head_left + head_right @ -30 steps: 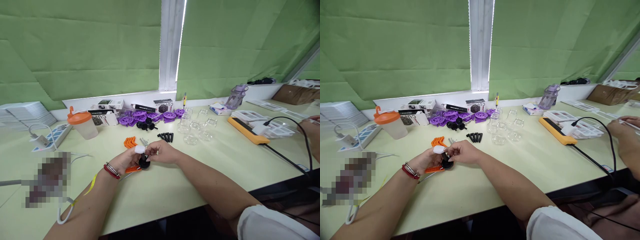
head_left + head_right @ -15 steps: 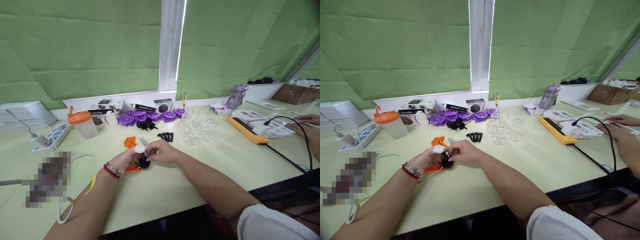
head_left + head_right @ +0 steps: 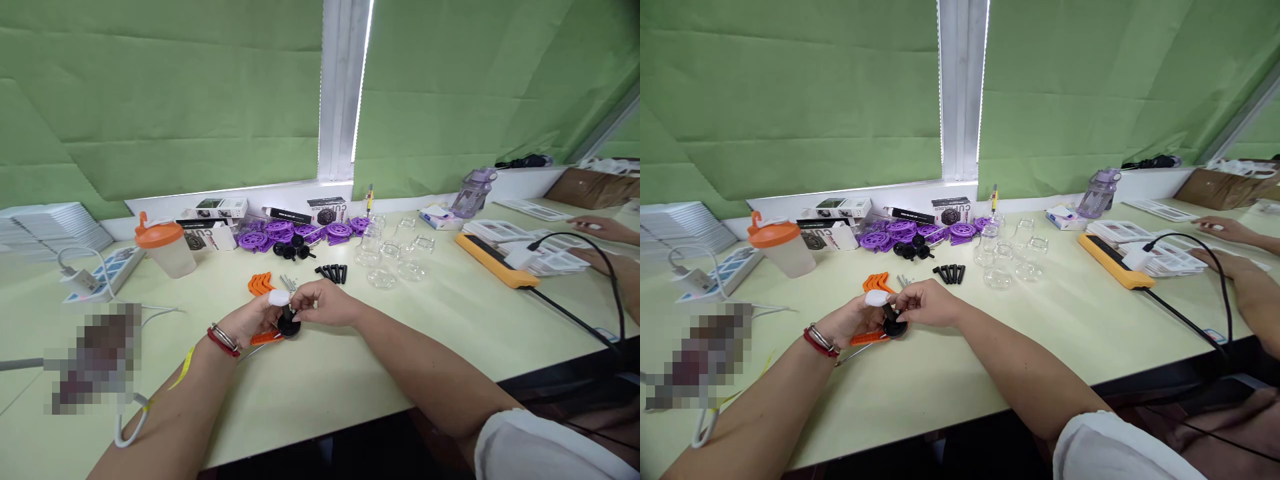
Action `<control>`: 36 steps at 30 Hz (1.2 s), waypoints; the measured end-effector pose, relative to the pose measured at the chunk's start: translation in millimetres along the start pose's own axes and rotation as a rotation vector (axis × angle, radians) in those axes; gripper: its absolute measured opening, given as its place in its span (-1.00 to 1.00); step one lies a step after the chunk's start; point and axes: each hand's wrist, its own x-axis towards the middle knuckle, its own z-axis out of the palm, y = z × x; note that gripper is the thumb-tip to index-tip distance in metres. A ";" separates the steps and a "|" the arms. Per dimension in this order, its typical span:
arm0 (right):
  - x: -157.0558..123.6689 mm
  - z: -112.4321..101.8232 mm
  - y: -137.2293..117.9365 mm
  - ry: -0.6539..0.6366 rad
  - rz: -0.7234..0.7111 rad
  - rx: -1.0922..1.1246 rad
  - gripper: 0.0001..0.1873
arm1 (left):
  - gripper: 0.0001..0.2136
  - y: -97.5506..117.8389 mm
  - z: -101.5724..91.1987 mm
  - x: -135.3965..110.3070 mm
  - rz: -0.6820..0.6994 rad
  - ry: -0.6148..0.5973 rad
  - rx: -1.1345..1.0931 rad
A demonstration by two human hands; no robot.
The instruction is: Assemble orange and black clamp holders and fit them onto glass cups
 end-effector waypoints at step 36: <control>-0.7 0.2 -1.6 0.029 -0.042 -0.046 -0.88 | -0.67 -3.4 -2.0 2.2 0.022 0.052 -0.014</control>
